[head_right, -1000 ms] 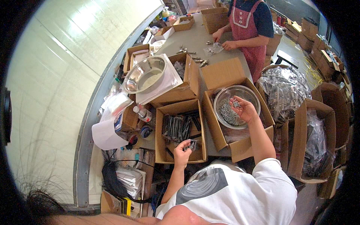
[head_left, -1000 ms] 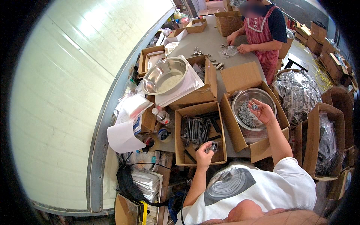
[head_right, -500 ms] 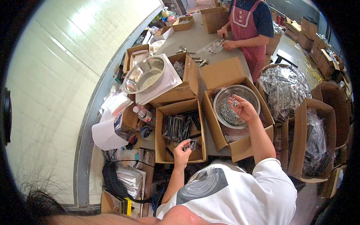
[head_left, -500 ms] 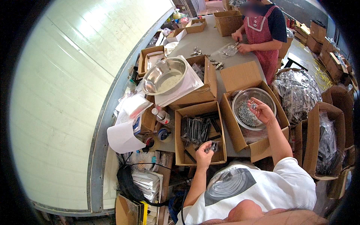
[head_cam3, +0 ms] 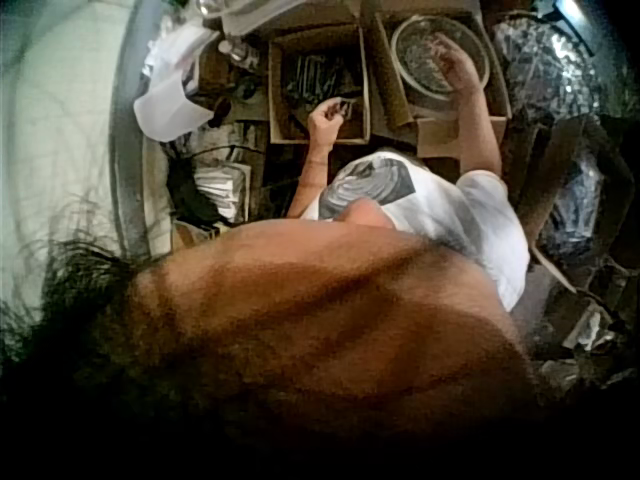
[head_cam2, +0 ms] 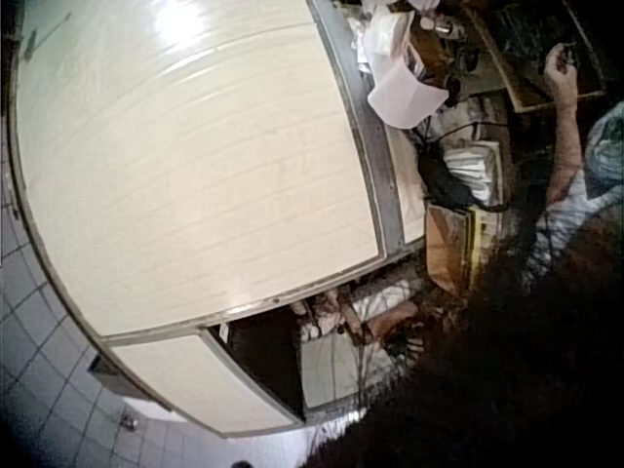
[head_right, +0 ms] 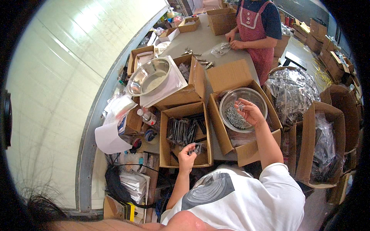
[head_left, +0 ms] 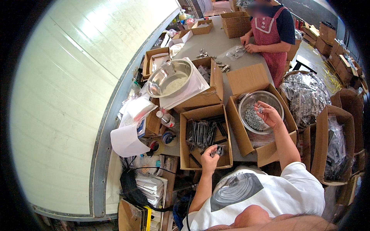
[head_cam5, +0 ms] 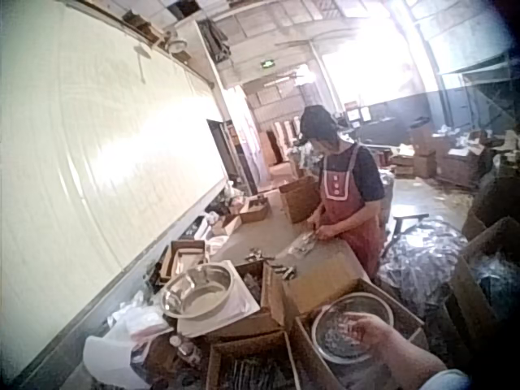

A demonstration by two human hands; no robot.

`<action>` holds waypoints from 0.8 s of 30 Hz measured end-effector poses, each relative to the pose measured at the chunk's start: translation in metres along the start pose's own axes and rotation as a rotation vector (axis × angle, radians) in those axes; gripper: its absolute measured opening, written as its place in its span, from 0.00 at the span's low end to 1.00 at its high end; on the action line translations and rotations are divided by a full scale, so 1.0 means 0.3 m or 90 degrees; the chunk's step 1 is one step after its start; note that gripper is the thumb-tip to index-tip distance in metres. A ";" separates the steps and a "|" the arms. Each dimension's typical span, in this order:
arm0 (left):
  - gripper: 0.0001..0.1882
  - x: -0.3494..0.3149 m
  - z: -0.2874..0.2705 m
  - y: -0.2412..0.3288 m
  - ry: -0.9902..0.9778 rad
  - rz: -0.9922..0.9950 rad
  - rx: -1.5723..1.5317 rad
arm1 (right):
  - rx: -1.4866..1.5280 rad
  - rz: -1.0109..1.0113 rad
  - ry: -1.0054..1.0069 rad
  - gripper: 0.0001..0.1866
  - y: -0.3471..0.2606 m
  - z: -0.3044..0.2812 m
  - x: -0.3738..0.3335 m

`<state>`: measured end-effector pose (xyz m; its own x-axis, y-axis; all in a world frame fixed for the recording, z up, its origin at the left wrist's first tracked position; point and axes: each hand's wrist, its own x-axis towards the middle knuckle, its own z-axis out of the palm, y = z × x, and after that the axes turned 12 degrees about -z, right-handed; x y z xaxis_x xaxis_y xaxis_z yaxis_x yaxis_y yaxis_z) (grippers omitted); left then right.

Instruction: The person kits parts by placing black plastic rods and small metal screws into plastic bags at a worktable.

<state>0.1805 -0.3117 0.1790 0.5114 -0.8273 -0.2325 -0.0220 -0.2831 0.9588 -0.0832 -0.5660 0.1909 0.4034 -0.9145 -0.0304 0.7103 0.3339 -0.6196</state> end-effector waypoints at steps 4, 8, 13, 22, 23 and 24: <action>0.18 -0.006 0.003 0.011 0.003 0.007 0.008 | -0.048 -0.006 0.023 0.24 0.010 -0.012 0.006; 0.18 -0.002 0.000 0.001 0.010 0.019 0.025 | -0.139 -0.020 0.047 0.23 0.015 0.009 0.005; 0.18 -0.008 0.003 0.025 0.019 0.002 0.049 | -0.244 -0.040 0.091 0.25 0.034 -0.013 0.016; 0.18 -0.002 -0.001 0.011 0.018 0.002 0.061 | -0.112 -0.030 0.041 0.22 0.015 0.008 0.003; 0.18 0.000 -0.001 0.009 0.016 0.001 0.055 | -0.067 -0.031 0.029 0.22 0.011 0.016 -0.001; 0.18 0.000 0.000 0.009 0.014 0.001 0.049 | -0.036 -0.019 -0.003 0.21 0.012 0.008 0.001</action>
<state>0.1804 -0.3124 0.1816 0.5303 -0.8170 -0.2266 -0.0882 -0.3190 0.9436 -0.0793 -0.5645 0.1905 0.3847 -0.9230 -0.0075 0.6890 0.2926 -0.6631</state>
